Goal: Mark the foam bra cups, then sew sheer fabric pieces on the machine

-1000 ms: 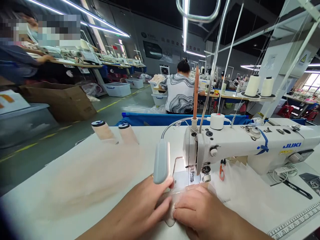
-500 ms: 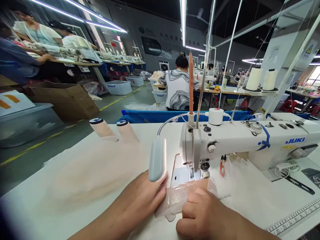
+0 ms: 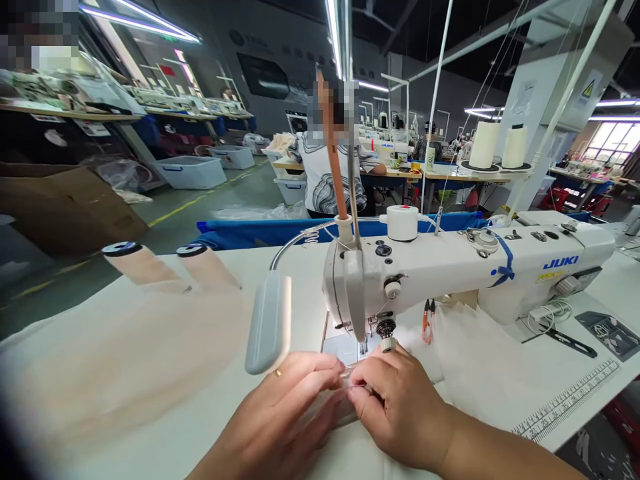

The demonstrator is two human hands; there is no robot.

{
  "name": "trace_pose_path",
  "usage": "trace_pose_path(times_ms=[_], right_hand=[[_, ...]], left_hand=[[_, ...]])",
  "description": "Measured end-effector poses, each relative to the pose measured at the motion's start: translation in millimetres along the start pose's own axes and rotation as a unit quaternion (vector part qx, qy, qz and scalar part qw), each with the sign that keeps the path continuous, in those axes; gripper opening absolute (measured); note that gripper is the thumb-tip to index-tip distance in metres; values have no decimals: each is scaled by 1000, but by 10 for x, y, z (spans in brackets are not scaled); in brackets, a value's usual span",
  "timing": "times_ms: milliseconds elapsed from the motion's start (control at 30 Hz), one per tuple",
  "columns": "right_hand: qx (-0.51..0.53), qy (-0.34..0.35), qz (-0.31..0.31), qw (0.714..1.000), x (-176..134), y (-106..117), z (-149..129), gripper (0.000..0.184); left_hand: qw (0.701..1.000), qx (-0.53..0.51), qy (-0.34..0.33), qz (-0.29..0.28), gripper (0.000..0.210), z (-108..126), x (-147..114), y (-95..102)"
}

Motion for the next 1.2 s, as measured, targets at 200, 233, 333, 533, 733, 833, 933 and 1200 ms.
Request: trace_pose_path(times_ms=[200, 233, 333, 533, 733, 833, 933, 1200], right_hand=[[-7, 5, 20, 1000, 18, 34, -2, 14], [-8, 3, 18, 1000, 16, 36, 2, 15], [-7, -3, 14, 1000, 5, 34, 19, 16], [-3, -8, 8, 1000, -2, 26, 35, 16], [-8, -4, 5, 1000, -7, 15, 39, 16], [-7, -6, 9, 1000, -5, 25, 35, 17], [-9, 0, 16, 1000, 2, 43, 18, 17], [-9, -4, 17, 1000, -5, 32, 25, 16]], left_hand=[[998, -4, 66, 14, 32, -170, -87, -41], [998, -8, 65, 13, 31, -175, -91, -54], [998, -14, 51, 26, 29, -165, -92, -54], [998, -17, 48, 29, 24, -203, -100, -81], [998, -21, 58, 17, 20, -212, -114, -101], [996, -27, 81, 9, 21, -213, -108, -93], [996, -31, 86, 14, 22, -194, -97, -63], [998, 8, 56, 37, 31, -197, -123, -39]])
Point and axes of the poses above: each hand's wrist, its own x-axis towards the middle knuckle, its own y-axis out of the back of the hand, z = x × y, the point moved 9 cm from there along x, towards the middle knuckle, and after that the axes turned 11 degrees about y, right-handed, at the moved point
